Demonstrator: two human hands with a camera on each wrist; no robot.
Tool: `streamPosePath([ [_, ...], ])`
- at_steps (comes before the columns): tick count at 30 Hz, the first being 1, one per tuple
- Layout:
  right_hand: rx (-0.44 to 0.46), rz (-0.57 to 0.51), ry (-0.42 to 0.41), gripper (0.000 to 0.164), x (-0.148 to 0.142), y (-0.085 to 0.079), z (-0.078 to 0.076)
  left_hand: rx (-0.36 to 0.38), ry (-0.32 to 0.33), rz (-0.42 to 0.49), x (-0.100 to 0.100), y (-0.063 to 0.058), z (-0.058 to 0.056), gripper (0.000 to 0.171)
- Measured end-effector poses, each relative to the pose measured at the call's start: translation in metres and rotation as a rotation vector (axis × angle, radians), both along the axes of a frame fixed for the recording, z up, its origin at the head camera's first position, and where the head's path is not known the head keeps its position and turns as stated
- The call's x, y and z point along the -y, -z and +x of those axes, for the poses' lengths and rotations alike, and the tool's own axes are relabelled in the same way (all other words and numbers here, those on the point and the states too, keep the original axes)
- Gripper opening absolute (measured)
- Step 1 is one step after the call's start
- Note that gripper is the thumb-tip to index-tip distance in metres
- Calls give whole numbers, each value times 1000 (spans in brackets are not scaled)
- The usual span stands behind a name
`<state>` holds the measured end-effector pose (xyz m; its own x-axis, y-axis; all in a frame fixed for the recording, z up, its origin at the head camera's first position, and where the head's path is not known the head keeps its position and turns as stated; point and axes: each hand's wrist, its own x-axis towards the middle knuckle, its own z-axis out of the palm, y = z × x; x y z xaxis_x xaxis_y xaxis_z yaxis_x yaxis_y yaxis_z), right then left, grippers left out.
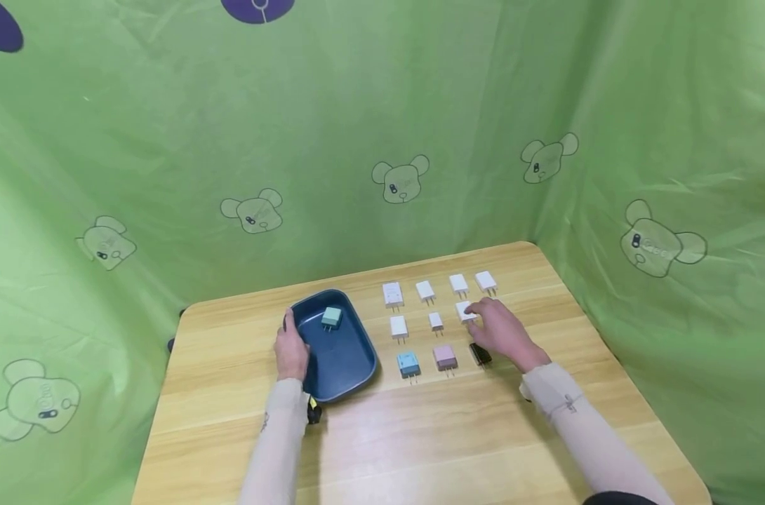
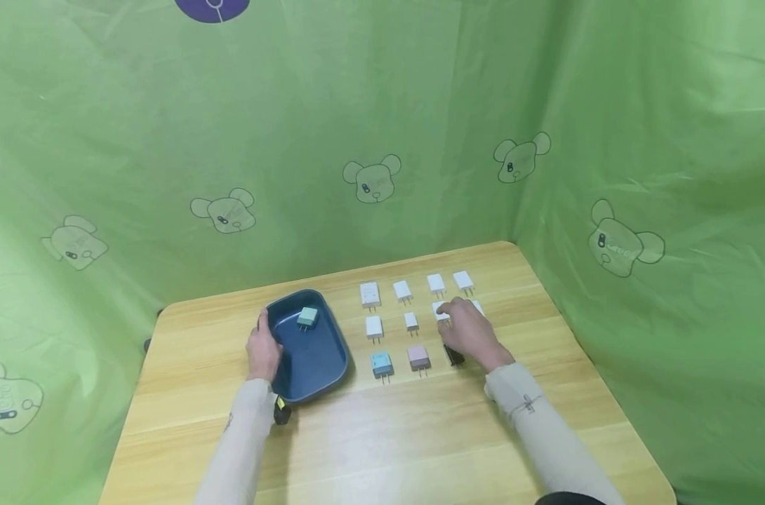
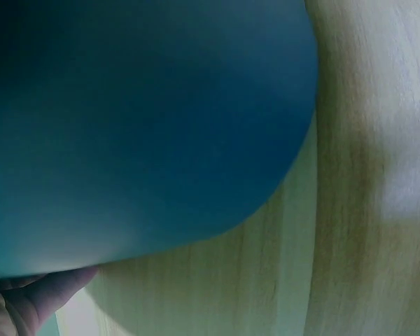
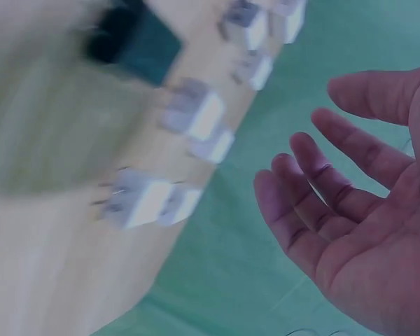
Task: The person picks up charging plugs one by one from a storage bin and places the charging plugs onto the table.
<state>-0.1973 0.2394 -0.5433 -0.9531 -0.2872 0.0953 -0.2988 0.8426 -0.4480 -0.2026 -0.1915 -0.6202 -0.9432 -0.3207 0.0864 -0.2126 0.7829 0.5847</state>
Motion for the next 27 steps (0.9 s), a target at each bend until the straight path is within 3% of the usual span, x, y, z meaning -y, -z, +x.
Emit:
streamPosePath([
  [14,-1,-33,-89,39,81,-32,-31,4,-14,10,-1,2,-2,90],
  [27,-14,-55,-218,39,156,-47,-36,19,-12,19,-3,1,-2,90],
])
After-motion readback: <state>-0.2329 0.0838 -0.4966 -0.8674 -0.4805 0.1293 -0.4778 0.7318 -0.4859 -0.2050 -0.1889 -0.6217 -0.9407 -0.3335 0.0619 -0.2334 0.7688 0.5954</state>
